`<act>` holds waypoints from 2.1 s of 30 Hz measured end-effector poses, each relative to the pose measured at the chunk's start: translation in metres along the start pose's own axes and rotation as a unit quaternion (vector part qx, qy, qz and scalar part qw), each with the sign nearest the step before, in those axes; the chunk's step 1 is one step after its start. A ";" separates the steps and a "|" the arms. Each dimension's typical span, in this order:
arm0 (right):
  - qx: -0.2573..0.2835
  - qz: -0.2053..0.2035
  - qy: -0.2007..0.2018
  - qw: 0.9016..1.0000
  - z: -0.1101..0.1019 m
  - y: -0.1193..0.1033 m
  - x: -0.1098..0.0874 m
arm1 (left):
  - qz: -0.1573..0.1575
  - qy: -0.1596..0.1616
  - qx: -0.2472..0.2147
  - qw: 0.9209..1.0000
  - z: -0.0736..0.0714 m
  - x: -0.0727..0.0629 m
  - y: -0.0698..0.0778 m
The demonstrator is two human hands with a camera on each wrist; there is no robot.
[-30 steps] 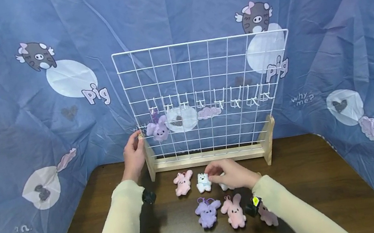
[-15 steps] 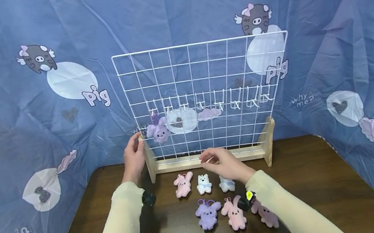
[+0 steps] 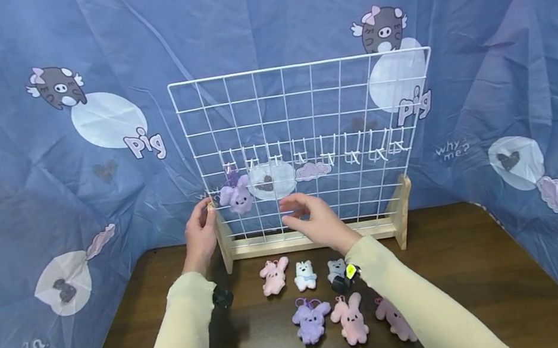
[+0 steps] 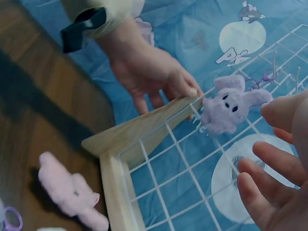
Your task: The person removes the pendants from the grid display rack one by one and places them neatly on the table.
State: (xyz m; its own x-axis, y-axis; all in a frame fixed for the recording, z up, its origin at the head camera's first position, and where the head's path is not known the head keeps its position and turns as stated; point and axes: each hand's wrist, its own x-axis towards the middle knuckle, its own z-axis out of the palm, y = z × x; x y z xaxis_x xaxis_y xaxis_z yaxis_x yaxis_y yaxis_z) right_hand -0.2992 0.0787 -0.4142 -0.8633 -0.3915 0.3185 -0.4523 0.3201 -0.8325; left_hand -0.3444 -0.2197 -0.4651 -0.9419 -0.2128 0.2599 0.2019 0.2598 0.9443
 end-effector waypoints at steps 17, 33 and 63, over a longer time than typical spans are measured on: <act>0.063 -0.006 -0.006 0.998 0.020 -0.029 0.039 | 0.006 0.011 0.000 1.000 0.001 -0.001 -0.003; 0.085 0.021 -0.001 0.996 0.037 -0.034 0.055 | 0.005 -0.004 -0.007 1.000 -0.001 -0.002 0.000; 0.101 0.045 -0.009 0.994 0.046 -0.048 0.075 | 0.015 -0.002 -0.012 1.000 -0.001 0.000 -0.002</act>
State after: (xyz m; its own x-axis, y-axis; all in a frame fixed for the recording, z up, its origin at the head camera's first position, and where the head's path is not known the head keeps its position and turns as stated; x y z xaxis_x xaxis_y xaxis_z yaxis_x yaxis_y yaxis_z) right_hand -0.3321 -0.0060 -0.3717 -0.8934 -0.3853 0.2312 -0.3168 0.1752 -0.9322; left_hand -0.3452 -0.2211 -0.4671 -0.9363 -0.2022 0.2870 0.2356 0.2441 0.9407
